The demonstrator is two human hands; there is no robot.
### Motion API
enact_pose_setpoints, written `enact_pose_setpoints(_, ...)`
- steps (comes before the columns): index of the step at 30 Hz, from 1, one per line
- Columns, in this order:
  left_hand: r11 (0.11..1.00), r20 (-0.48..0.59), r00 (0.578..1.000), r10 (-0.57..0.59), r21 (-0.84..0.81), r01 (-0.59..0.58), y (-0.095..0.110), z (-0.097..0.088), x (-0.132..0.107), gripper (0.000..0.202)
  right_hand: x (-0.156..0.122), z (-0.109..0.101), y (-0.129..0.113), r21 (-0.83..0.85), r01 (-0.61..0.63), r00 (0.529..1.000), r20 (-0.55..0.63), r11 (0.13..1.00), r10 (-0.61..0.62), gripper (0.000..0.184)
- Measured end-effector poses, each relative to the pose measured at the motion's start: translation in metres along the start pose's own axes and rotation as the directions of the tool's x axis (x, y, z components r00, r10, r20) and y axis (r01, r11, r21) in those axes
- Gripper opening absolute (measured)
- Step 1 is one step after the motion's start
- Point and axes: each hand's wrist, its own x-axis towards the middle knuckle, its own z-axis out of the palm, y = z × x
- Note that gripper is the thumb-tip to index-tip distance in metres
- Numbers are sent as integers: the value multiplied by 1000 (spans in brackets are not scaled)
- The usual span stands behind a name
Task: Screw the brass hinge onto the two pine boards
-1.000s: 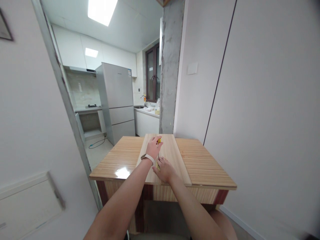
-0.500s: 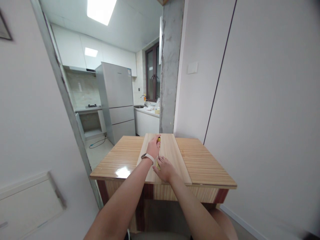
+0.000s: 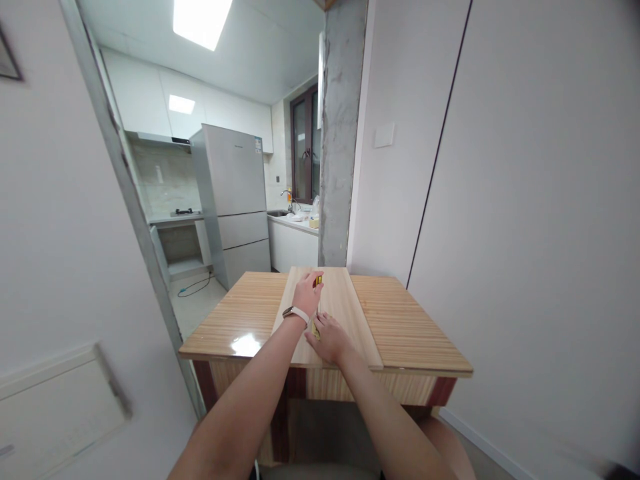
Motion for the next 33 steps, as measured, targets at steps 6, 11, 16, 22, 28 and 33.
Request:
enact_pose_setpoints(6,999,27,999,18,-39,-17,-1,0,0,43,1,1,1,-21,-9,1000,17,1000,9,77)
enact_pose_setpoints(11,996,32,999,10,-90,-7,-5,3,1,37,1,2,1,-25,-13,1000,24,1000,13,76)
enact_pose_setpoints(16,999,-27,1000,-6,-54,5,-8,5,3,31,1,3,1,-24,0,1000,-14,1000,0,73)
enact_pose_setpoints(22,1000,-39,999,0,-1,0,-6,3,3,28,1,5,3,-27,9,999,-38,1000,-10,73)
enact_pose_setpoints(28,999,-33,999,37,-13,-37,-8,1,3,37,1,4,3,-38,4,1000,-16,999,-4,76)
enact_pose_setpoints(33,998,-28,1000,15,-58,-17,-13,3,5,30,-1,2,2,-38,14,1000,-19,999,-14,75)
